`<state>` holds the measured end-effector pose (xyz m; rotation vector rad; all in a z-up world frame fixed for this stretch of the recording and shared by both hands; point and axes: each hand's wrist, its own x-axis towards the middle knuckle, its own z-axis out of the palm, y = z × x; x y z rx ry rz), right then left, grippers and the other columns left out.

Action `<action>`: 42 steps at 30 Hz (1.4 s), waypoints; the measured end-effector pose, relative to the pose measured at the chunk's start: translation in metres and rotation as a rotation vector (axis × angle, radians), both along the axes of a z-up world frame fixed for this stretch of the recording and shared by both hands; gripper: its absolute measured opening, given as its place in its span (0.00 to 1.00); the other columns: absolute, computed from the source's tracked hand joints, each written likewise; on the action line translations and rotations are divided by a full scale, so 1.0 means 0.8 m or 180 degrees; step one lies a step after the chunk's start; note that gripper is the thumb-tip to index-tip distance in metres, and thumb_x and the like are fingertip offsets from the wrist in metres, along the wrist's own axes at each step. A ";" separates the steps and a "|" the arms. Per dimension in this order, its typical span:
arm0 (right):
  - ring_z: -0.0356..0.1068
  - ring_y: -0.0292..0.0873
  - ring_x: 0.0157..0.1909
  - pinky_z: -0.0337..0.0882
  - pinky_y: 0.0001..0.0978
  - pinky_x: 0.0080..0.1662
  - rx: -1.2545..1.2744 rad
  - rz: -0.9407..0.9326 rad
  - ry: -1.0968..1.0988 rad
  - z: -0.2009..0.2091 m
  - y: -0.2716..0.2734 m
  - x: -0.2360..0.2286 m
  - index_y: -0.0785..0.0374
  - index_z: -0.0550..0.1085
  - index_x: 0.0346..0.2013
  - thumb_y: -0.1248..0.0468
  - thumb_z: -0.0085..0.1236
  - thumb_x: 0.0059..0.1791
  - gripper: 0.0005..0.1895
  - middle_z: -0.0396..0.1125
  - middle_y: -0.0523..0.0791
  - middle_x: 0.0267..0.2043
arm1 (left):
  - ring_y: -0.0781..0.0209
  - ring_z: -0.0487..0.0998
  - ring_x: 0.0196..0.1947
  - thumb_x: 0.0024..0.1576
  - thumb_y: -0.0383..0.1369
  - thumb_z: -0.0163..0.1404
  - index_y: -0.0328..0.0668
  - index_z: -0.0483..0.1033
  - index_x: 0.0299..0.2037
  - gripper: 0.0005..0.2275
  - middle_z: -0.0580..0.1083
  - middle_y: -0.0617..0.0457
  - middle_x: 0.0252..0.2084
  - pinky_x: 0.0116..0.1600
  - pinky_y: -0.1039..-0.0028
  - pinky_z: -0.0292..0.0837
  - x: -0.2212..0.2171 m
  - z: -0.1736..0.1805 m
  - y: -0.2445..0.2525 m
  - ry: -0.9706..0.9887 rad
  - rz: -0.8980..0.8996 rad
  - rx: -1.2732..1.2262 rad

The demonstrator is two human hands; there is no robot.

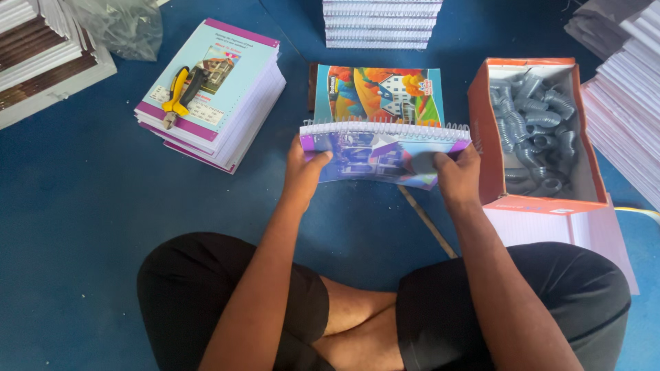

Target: The person inserts a plastic spiral binding into the pre-punched holes of a notebook cover and pages, then secures the spiral ends by hand. The finished notebook is placed on a stack of completed units.

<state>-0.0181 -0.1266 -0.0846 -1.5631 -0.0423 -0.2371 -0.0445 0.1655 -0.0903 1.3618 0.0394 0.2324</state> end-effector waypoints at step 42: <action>0.72 0.37 0.45 0.73 0.29 0.46 0.0383 0.0311 0.0056 0.010 -0.010 0.000 0.67 0.68 0.55 0.72 0.52 0.52 0.16 0.70 0.46 0.47 | 0.49 0.80 0.37 0.47 0.36 0.62 0.44 0.72 0.40 0.15 0.76 0.52 0.33 0.40 0.54 0.69 0.037 0.130 -0.204 -0.1922 -0.0008 0.3740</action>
